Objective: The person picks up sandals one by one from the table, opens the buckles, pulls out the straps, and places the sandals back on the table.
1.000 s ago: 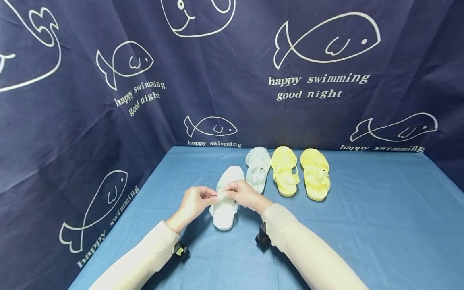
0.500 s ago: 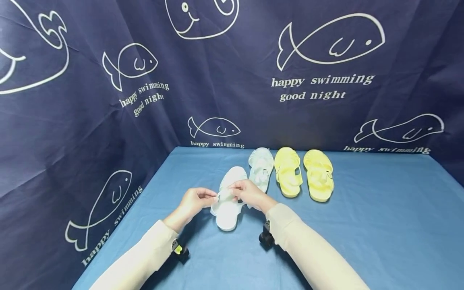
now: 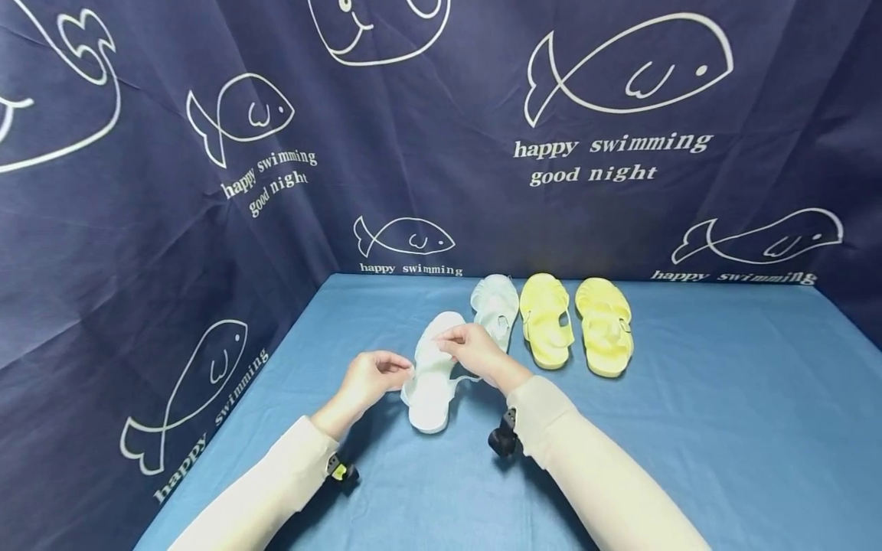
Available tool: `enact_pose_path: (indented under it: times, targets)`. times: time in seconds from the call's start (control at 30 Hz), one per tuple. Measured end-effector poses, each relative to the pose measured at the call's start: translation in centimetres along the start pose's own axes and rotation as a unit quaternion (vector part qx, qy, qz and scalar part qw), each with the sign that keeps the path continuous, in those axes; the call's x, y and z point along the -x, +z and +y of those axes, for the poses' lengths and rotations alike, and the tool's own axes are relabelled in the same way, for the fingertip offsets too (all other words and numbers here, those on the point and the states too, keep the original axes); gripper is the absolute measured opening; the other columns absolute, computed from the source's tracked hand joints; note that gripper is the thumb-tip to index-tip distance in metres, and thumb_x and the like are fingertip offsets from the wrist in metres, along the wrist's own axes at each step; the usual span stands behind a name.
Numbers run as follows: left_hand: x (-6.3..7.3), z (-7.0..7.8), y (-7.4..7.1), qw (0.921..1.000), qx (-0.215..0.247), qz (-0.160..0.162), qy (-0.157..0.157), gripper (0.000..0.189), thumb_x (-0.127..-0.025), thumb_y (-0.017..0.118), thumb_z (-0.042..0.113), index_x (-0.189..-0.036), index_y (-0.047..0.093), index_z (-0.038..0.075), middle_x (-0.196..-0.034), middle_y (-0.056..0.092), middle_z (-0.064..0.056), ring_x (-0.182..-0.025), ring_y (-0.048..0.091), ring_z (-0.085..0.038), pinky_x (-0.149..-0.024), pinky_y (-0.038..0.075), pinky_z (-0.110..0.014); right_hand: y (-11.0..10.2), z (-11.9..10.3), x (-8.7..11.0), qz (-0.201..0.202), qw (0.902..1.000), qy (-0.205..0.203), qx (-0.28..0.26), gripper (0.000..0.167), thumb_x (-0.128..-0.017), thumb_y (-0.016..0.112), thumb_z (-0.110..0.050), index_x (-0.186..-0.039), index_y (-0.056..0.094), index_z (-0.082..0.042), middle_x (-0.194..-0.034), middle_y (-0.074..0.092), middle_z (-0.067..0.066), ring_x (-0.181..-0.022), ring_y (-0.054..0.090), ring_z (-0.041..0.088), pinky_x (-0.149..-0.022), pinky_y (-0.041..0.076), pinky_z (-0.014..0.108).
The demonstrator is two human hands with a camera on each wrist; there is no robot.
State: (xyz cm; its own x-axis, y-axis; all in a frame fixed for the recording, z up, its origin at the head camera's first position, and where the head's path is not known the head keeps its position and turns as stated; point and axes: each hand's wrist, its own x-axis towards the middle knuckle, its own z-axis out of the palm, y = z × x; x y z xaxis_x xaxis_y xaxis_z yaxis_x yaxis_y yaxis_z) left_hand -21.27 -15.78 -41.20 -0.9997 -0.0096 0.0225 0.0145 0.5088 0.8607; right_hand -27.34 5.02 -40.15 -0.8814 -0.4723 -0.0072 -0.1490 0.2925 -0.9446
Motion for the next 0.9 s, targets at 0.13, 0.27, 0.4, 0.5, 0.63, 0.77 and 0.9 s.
enact_pose_path:
  times: [0.13,0.27,0.4,0.5,0.63,0.77,0.9]
  targets:
    - [0.0,0.4,-0.2,0.9995,-0.030,0.004,0.013,0.011,-0.080,0.078,0.017,-0.087,0.075,0.008,-0.077,0.072,-0.004,-0.062,0.061,-0.008,-0.057,0.051,-0.023,-0.9,-1.4,-0.2,0.016,0.9996,0.009,0.019,0.029,-0.097,0.056,-0.008,-0.121,0.062,0.008,-0.118,0.064,0.026,-0.092,0.063,0.032,-0.089,0.052,0.044]
    - [0.1,0.5,-0.1,0.9996,-0.030,0.000,0.000,0.010,-0.081,0.076,0.016,-0.088,0.075,0.009,-0.076,0.071,-0.002,-0.062,0.061,-0.009,-0.057,0.050,-0.023,-1.6,-2.2,-0.6,0.035,0.9985,0.022,0.035,0.029,-0.098,0.056,-0.009,-0.121,0.062,0.007,-0.120,0.064,0.024,-0.097,0.064,0.036,-0.092,0.052,0.045]
    - [0.2,0.5,-0.1,0.9995,-0.029,-0.003,-0.009,0.009,-0.081,0.074,0.015,-0.089,0.075,0.010,-0.076,0.071,-0.001,-0.062,0.061,-0.010,-0.058,0.050,-0.024,-1.9,-2.8,-0.9,0.049,0.9975,0.019,0.047,0.028,-0.098,0.055,-0.008,-0.121,0.063,0.007,-0.122,0.064,0.024,-0.105,0.061,0.039,-0.091,0.053,0.043]
    - [0.2,0.5,0.0,0.9994,-0.033,-0.001,-0.009,0.009,-0.081,0.074,0.015,-0.090,0.075,0.011,-0.078,0.072,-0.001,-0.063,0.062,-0.010,-0.059,0.051,-0.024,-2.0,-3.3,-1.0,0.056,0.9964,0.017,0.061,0.026,-0.098,0.055,-0.009,-0.118,0.065,0.005,-0.120,0.065,0.022,-0.105,0.062,0.036,-0.087,0.054,0.038]
    - [0.1,0.5,0.0,0.9995,-0.030,0.001,-0.008,0.010,-0.081,0.075,0.015,-0.091,0.076,0.011,-0.080,0.073,-0.002,-0.065,0.063,-0.009,-0.060,0.051,-0.024,-2.0,-3.7,-1.5,0.055,0.9957,0.019,0.072,0.025,-0.098,0.056,-0.011,-0.116,0.066,0.004,-0.113,0.068,0.018,-0.102,0.063,0.031,-0.082,0.055,0.032]
    - [0.3,0.4,0.0,0.9998,-0.014,-0.004,-0.015,0.011,-0.082,0.075,0.015,-0.092,0.075,0.010,-0.081,0.073,-0.003,-0.066,0.063,-0.009,-0.062,0.053,-0.025,-1.5,-3.2,-2.6,0.053,0.9951,0.051,0.066,0.028,-0.097,0.055,-0.010,-0.120,0.064,0.004,-0.115,0.067,0.018,-0.108,0.061,0.033,-0.088,0.054,0.034]
    - [0.7,0.7,0.0,0.9994,0.018,-0.012,-0.027,0.013,-0.083,0.075,0.014,-0.095,0.075,0.007,-0.085,0.074,-0.006,-0.069,0.065,-0.009,-0.068,0.057,-0.030,-1.0,-2.7,-3.7,0.055,0.9930,0.072,0.075,0.029,-0.097,0.055,-0.008,-0.121,0.063,0.005,-0.117,0.065,0.019,-0.110,0.060,0.033,-0.088,0.053,0.033]
